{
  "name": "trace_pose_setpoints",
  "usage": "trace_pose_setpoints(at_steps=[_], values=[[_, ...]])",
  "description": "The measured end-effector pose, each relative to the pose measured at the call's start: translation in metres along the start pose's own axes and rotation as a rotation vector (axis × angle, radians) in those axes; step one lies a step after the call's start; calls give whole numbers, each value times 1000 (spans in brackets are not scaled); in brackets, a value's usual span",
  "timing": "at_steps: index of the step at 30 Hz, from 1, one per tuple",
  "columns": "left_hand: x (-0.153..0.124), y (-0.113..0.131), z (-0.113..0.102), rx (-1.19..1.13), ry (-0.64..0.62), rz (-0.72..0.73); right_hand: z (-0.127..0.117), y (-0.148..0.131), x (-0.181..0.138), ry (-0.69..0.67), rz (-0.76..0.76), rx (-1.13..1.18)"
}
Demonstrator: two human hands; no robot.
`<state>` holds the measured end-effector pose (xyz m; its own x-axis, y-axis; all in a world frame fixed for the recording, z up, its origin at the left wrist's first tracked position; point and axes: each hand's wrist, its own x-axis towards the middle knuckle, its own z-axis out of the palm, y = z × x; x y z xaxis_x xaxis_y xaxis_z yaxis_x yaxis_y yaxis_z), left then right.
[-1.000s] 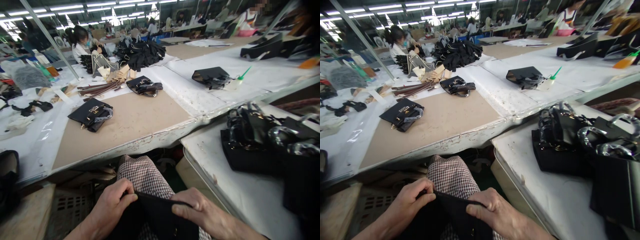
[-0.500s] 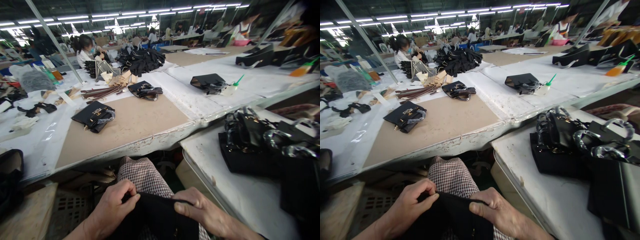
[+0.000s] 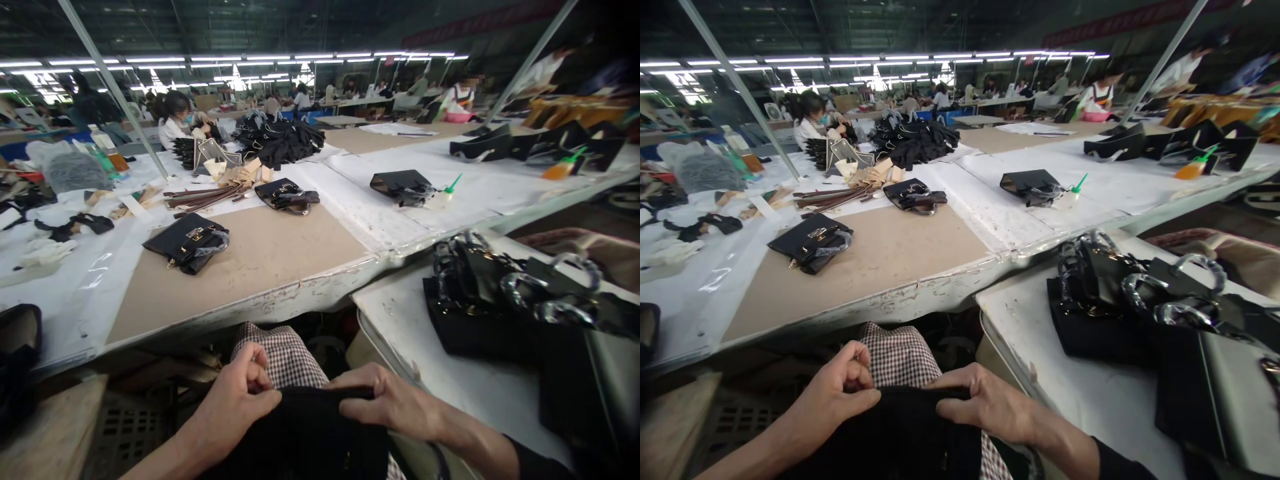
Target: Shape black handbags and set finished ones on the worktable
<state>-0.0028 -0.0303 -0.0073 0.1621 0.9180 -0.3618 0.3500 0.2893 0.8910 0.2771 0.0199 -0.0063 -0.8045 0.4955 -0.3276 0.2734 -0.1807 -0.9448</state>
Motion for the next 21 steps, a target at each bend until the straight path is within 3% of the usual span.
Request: trace_pose_setpoints(at_steps=[6,9,15,21], values=[[1,5,0,25,-22,6,-3,-28,18,-50,-15,-510],[0,3,-1,-6,-26,-7,2,-34,36,-84,-58,-639],[1,-3,-6,-29,-10,-18,8,-30,58,-113,-139,-639],[4,-6,-7,-42,-35,-15,6,-27,67,-152,-113,-572]])
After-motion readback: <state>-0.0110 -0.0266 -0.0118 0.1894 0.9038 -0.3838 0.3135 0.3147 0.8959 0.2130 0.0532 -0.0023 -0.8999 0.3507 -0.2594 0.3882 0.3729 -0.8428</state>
